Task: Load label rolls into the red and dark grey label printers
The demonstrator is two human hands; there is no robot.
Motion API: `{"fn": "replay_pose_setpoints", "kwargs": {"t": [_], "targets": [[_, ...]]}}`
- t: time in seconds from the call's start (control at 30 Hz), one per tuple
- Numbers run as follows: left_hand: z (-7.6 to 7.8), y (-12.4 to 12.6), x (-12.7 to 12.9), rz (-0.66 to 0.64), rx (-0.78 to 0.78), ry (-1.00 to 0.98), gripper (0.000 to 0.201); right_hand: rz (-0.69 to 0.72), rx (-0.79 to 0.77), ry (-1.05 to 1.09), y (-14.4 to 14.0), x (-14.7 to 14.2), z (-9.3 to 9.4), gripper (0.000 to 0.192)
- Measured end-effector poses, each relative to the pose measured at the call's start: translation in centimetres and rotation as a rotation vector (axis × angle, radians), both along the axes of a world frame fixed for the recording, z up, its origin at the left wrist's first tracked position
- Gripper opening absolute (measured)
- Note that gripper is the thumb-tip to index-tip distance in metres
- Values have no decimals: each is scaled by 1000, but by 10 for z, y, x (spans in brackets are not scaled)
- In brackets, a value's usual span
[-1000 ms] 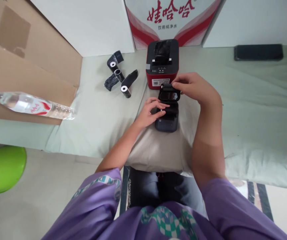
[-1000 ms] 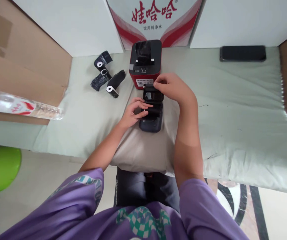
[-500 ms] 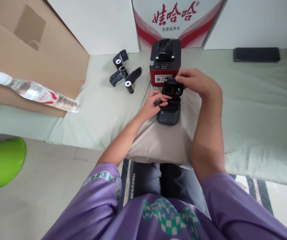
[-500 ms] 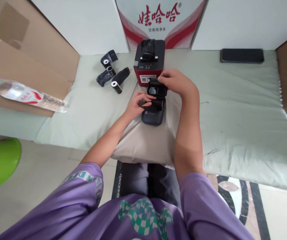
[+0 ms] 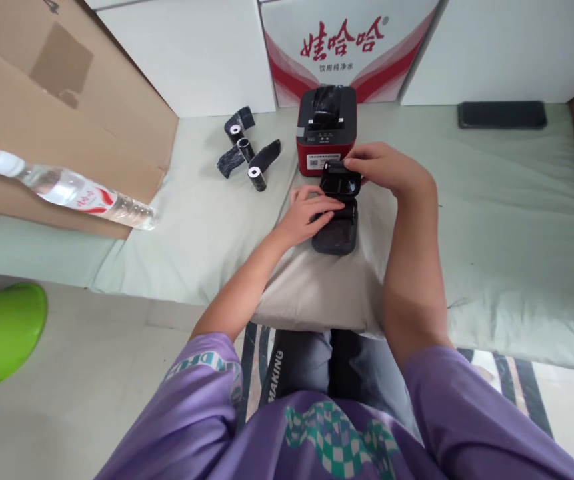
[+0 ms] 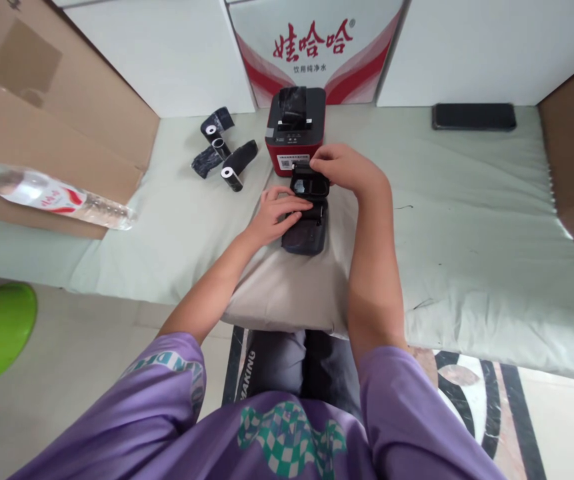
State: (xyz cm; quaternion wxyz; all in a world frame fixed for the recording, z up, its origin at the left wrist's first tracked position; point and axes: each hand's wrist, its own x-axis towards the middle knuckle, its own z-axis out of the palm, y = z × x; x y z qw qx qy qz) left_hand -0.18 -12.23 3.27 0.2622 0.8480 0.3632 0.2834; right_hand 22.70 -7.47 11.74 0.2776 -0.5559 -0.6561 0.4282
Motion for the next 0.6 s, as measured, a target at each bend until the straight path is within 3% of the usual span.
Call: {"fn": "replay_pose_setpoints", "kwargs": {"t": [0.13, 0.33, 0.6], "targets": [[9, 0, 5, 48, -79, 68, 37, -5, 19, -14, 3, -1, -3, 11], [37, 6, 12, 15, -149, 172, 37, 11, 26, -37, 4, -1, -2, 15], [73, 27, 32, -128, -27, 474, 26, 41, 23, -72, 3, -1, 3, 16]]}}
